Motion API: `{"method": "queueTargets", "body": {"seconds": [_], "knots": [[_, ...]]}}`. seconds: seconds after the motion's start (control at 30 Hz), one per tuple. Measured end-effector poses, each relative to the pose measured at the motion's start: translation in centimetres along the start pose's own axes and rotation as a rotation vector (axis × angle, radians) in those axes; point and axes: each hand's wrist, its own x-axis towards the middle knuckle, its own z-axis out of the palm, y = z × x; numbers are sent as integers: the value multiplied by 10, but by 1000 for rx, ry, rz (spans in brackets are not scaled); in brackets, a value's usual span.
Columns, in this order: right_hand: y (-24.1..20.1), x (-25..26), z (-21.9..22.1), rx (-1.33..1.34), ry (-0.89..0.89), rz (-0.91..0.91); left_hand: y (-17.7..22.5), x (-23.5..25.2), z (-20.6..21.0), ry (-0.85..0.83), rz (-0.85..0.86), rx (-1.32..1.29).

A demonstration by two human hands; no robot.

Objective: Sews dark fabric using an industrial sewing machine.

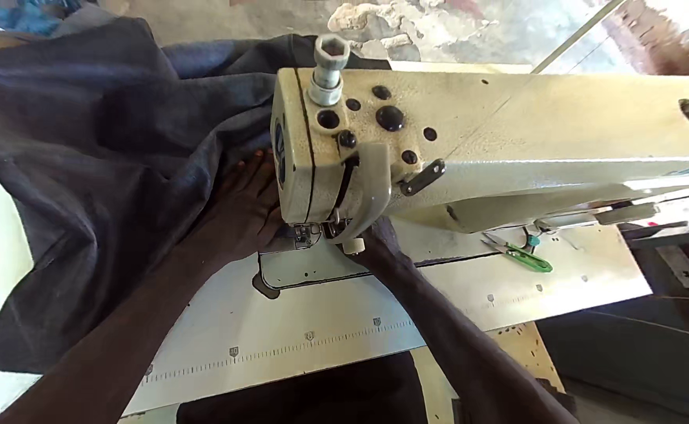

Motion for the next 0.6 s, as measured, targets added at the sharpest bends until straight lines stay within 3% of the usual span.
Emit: {"method": "queueTargets", "body": {"seconds": [0.13, 0.3, 0.6], "knots": [[8, -5, 7, 64, 154, -30, 7, 1, -5, 40, -16, -23], [14, -8, 6, 158, 175, 61, 27, 2, -31, 8, -91, -76], [18, -8, 6, 260, 331, 136, 16, 13, -7, 51, -249, -16]]}}
